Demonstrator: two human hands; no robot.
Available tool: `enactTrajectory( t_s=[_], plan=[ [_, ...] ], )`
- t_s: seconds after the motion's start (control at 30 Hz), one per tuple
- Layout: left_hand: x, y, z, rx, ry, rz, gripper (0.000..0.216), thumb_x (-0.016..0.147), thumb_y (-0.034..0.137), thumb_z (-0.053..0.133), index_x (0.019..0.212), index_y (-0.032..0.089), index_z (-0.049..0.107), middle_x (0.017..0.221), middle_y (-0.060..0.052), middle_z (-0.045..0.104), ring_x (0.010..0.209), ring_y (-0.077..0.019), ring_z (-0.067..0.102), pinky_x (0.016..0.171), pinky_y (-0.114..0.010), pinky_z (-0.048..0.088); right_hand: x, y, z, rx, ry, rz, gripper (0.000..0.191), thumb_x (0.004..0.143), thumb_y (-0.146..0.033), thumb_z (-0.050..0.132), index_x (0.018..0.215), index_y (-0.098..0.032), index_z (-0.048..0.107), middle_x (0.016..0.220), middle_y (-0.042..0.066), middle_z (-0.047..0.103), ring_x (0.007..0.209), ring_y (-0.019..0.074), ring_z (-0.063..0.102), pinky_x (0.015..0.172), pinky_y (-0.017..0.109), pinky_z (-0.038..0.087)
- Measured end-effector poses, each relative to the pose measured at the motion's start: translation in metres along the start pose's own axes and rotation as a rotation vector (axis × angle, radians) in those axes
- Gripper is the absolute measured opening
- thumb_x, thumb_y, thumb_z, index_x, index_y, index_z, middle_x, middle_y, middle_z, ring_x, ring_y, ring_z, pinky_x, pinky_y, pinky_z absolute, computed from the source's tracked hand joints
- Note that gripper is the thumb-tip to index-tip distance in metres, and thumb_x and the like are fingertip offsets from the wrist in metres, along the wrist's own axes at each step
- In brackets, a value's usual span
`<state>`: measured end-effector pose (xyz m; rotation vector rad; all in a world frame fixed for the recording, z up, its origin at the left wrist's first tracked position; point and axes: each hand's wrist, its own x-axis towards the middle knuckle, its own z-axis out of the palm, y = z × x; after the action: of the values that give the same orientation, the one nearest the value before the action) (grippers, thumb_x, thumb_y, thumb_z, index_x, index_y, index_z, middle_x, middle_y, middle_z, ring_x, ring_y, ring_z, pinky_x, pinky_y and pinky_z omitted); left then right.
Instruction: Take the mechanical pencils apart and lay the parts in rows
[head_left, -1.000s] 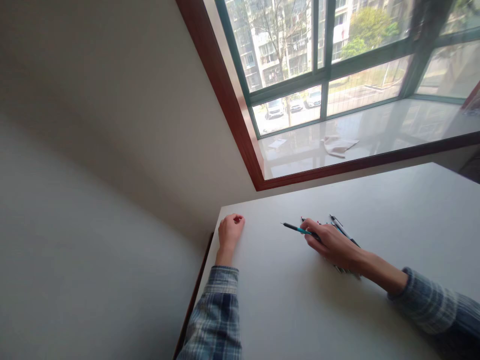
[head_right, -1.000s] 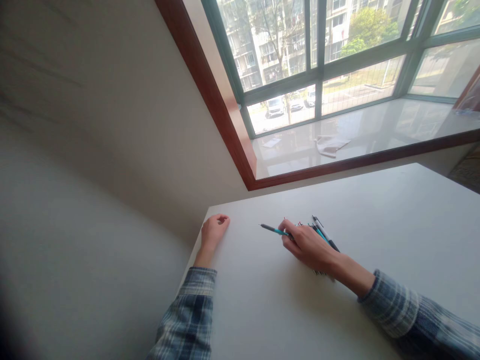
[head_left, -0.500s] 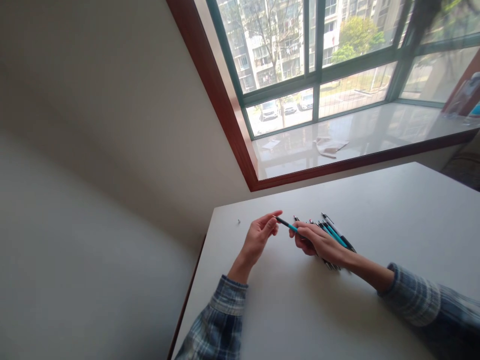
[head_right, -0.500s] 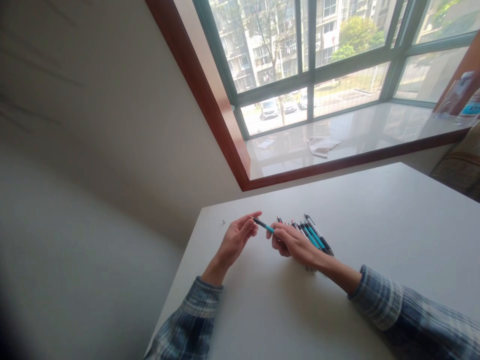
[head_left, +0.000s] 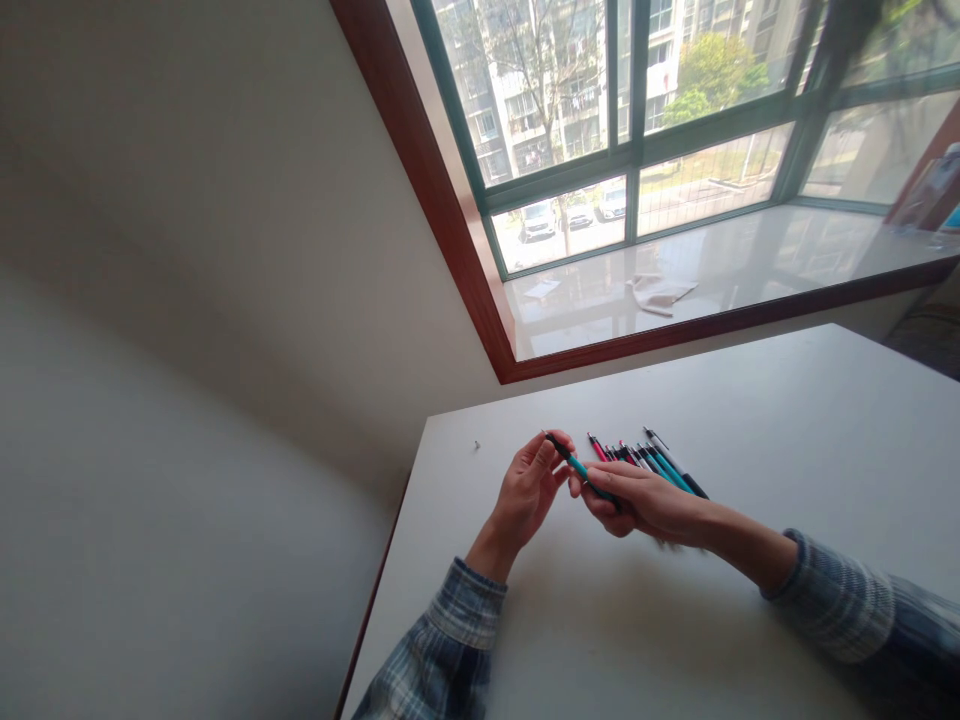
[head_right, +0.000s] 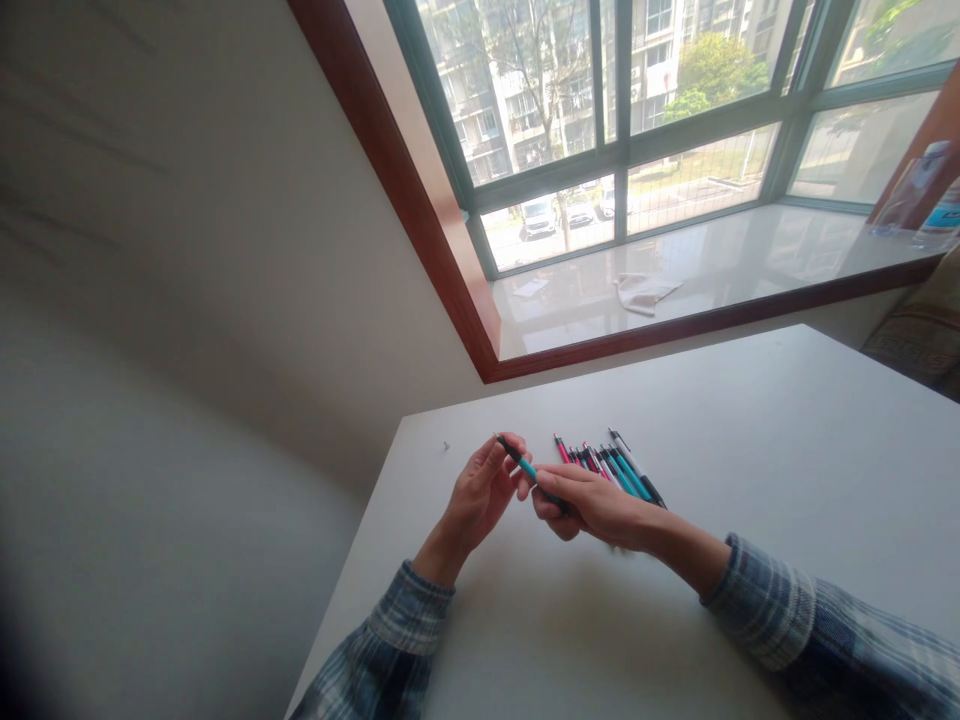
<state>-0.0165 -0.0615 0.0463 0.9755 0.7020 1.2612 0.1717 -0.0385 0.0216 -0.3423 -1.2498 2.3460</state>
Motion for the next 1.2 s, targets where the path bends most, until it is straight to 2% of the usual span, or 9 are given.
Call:
enactTrajectory(
  t_s=[0.17, 0.37, 0.53, 0.8, 0.87, 0.93, 1.03, 1.13, 1.2],
  plan=[
    [0.004, -0.004, -0.002, 0.056, 0.02, 0.054, 0.028, 0.094, 0.044, 0.07, 0.096, 0.017, 0.073, 0.094, -0.003, 0.061, 0.062, -0.012, 0.06, 0.065, -0.031, 0.047, 0.004, 0.004, -0.004, -0.178, 0.068, -0.06, 0.041, 0.103, -0.057, 0.051, 0.103, -0.016, 0.061, 0.075, -0.004, 0.043, 0.055, 0.0068, 0.032, 0.051, 0.023, 0.021],
    [0.008, -0.008, -0.003, 0.099, 0.147, 0.089, 0.03, 0.087, 0.045, 0.078, 0.093, 0.016, 0.077, 0.094, -0.005, 0.065, 0.072, -0.0134, 0.057, 0.069, -0.031, 0.048, 0.006, 0.008, -0.007, -0.333, 0.146, -0.13, 0.046, 0.103, -0.061, 0.048, 0.1, -0.017, 0.06, 0.076, -0.002, 0.046, 0.057, 0.0089, 0.038, 0.051, 0.024, 0.028],
    [0.008, -0.009, 0.001, 0.137, 0.234, 0.118, 0.03, 0.084, 0.046, 0.081, 0.092, 0.017, 0.08, 0.095, -0.006, 0.068, 0.08, -0.0153, 0.058, 0.074, -0.031, 0.049, 0.007, 0.007, -0.003, -0.4, 0.19, -0.192, 0.048, 0.104, -0.062, 0.044, 0.1, -0.017, 0.06, 0.074, -0.003, 0.044, 0.057, 0.0096, 0.037, 0.051, 0.025, 0.026],
    [0.009, -0.009, 0.007, 0.162, 0.297, 0.152, 0.028, 0.084, 0.044, 0.082, 0.092, 0.017, 0.081, 0.097, -0.007, 0.072, 0.079, -0.016, 0.058, 0.073, -0.032, 0.049, 0.003, 0.003, 0.006, -0.558, 0.334, -0.242, 0.045, 0.104, -0.062, 0.042, 0.098, -0.021, 0.059, 0.068, -0.003, 0.042, 0.059, 0.0122, 0.036, 0.055, 0.026, 0.027],
    [0.01, -0.007, 0.006, 0.134, 0.268, 0.126, 0.028, 0.084, 0.044, 0.082, 0.092, 0.017, 0.081, 0.097, -0.007, 0.071, 0.076, -0.0153, 0.059, 0.071, -0.032, 0.049, 0.004, 0.004, 0.006, -0.519, 0.329, -0.238, 0.044, 0.103, -0.061, 0.045, 0.096, -0.02, 0.058, 0.069, -0.004, 0.042, 0.059, 0.0114, 0.035, 0.054, 0.026, 0.026],
    [0.009, -0.005, 0.004, 0.092, 0.216, 0.079, 0.029, 0.085, 0.043, 0.081, 0.096, 0.016, 0.08, 0.1, -0.008, 0.071, 0.077, -0.0158, 0.06, 0.067, -0.031, 0.048, 0.004, 0.005, 0.006, -0.402, 0.267, -0.205, 0.043, 0.102, -0.061, 0.048, 0.097, -0.02, 0.057, 0.07, -0.004, 0.041, 0.056, 0.0097, 0.032, 0.051, 0.025, 0.024],
    [0.007, -0.004, 0.001, 0.03, 0.128, -0.015, 0.037, 0.089, 0.043, 0.077, 0.115, 0.017, 0.077, 0.117, -0.014, 0.07, 0.095, -0.0214, 0.064, 0.063, -0.027, 0.047, 0.004, 0.008, 0.005, -0.163, 0.128, -0.106, 0.041, 0.101, -0.06, 0.052, 0.098, -0.019, 0.056, 0.069, -0.007, 0.034, 0.052, 0.0073, 0.025, 0.048, 0.023, 0.02],
    [0.006, -0.007, 0.001, -0.044, 0.052, -0.119, 0.047, 0.093, 0.048, 0.072, 0.13, 0.02, 0.07, 0.134, -0.015, 0.066, 0.116, -0.0274, 0.063, 0.072, -0.029, 0.051, 0.004, 0.008, 0.003, 0.028, 0.056, -0.006, 0.039, 0.098, -0.057, 0.06, 0.091, -0.02, 0.05, 0.068, -0.009, 0.031, 0.052, 0.0059, 0.021, 0.049, 0.021, 0.017],
    [0.007, -0.012, 0.0, -0.097, 0.059, -0.119, 0.04, 0.093, 0.048, 0.071, 0.122, 0.02, 0.073, 0.127, -0.012, 0.07, 0.114, -0.0262, 0.065, 0.083, -0.032, 0.053, 0.006, 0.007, 0.001, 0.065, 0.056, 0.017, 0.041, 0.096, -0.058, 0.063, 0.088, -0.021, 0.047, 0.067, -0.009, 0.033, 0.052, 0.0057, 0.022, 0.049, 0.02, 0.017]
  ],
)
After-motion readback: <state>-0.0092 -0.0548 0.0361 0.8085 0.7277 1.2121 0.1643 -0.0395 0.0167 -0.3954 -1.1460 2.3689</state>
